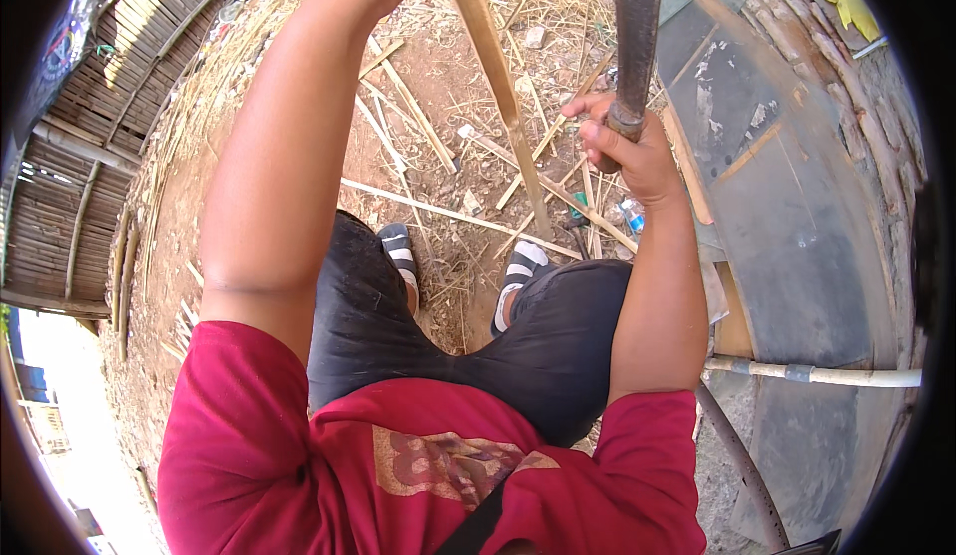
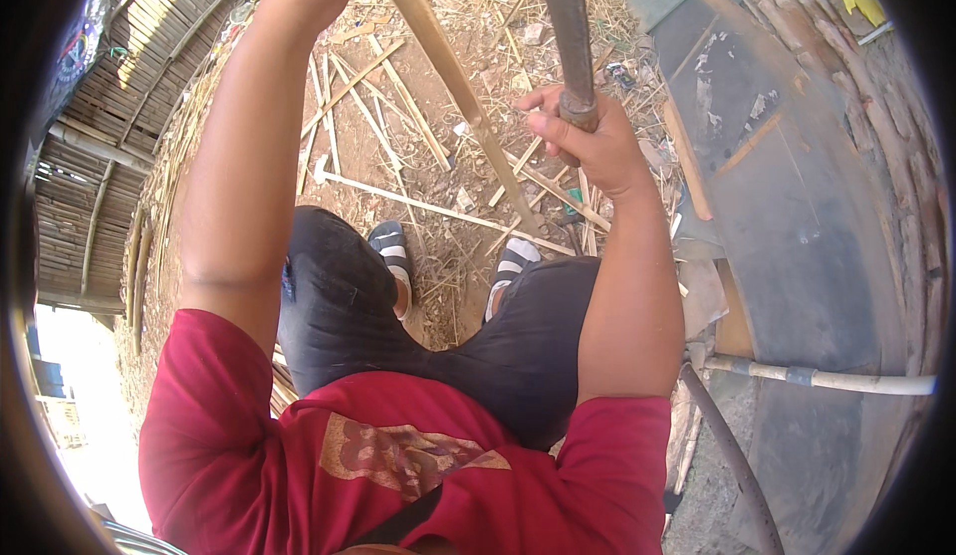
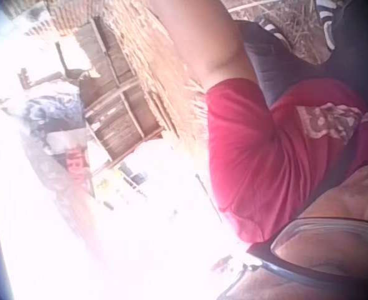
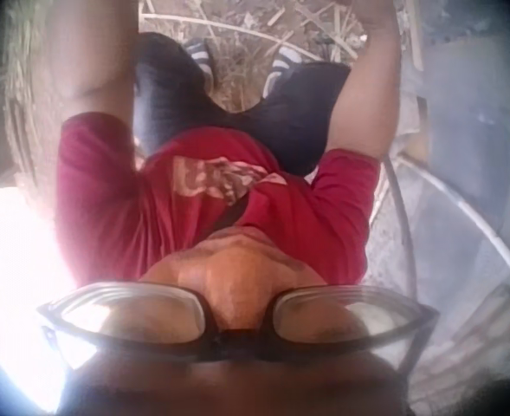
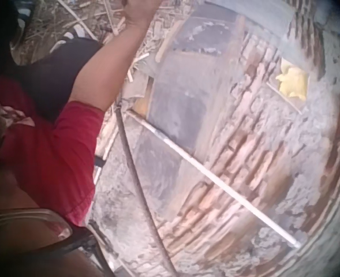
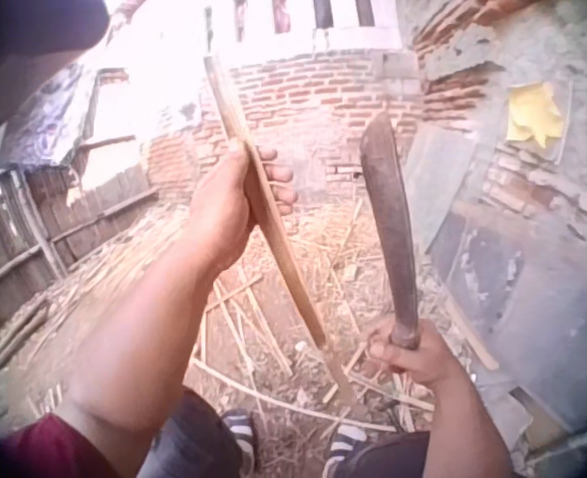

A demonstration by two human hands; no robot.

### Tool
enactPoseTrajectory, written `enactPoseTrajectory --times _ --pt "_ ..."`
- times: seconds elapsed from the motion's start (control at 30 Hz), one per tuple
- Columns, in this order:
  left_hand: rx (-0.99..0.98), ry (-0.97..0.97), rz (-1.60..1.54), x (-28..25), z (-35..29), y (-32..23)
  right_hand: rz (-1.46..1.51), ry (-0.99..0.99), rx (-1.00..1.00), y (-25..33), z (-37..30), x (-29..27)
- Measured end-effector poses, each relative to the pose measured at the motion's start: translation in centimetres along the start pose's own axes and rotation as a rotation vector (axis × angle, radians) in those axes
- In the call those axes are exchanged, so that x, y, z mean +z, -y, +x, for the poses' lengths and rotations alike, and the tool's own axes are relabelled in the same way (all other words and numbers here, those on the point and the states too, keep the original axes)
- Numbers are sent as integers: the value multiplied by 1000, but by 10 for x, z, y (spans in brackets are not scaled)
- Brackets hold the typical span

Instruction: The person thins a long bamboo strip by drawing a machete along its surface while holding the strip with their other hand.

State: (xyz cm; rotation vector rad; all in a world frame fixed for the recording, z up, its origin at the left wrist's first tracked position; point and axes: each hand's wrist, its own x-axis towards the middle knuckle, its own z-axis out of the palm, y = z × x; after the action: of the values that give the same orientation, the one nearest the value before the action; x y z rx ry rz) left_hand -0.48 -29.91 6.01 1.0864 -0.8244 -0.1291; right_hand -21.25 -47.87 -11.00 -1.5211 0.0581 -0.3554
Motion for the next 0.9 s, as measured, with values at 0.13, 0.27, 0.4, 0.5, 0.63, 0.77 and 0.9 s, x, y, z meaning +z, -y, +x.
enactPoseTrajectory --times 0.13,0.27,0.4,0.5,0.63,0.77,0.9 --pt "205 -158 -106 -55 -23 7 -10 -93 23 -14 6 -6" --pt "360 -371 -36 -90 -51 0 -91 -205 134 -11 16 13" --pt "359 -486 64 -139 -64 -3 -316 -216 198 -24 32 28" --pt "336 -604 25 -169 -71 5 -487 -215 294 -42 48 46" --pt "382 -616 137 -226 -79 43 -655 -106 333 -61 68 75" --pt "371 -698 144 -265 -82 76 -738 57 308 -84 85 136" --pt "391 -767 120 -269 -85 67 -738 200 429 -100 101 208"
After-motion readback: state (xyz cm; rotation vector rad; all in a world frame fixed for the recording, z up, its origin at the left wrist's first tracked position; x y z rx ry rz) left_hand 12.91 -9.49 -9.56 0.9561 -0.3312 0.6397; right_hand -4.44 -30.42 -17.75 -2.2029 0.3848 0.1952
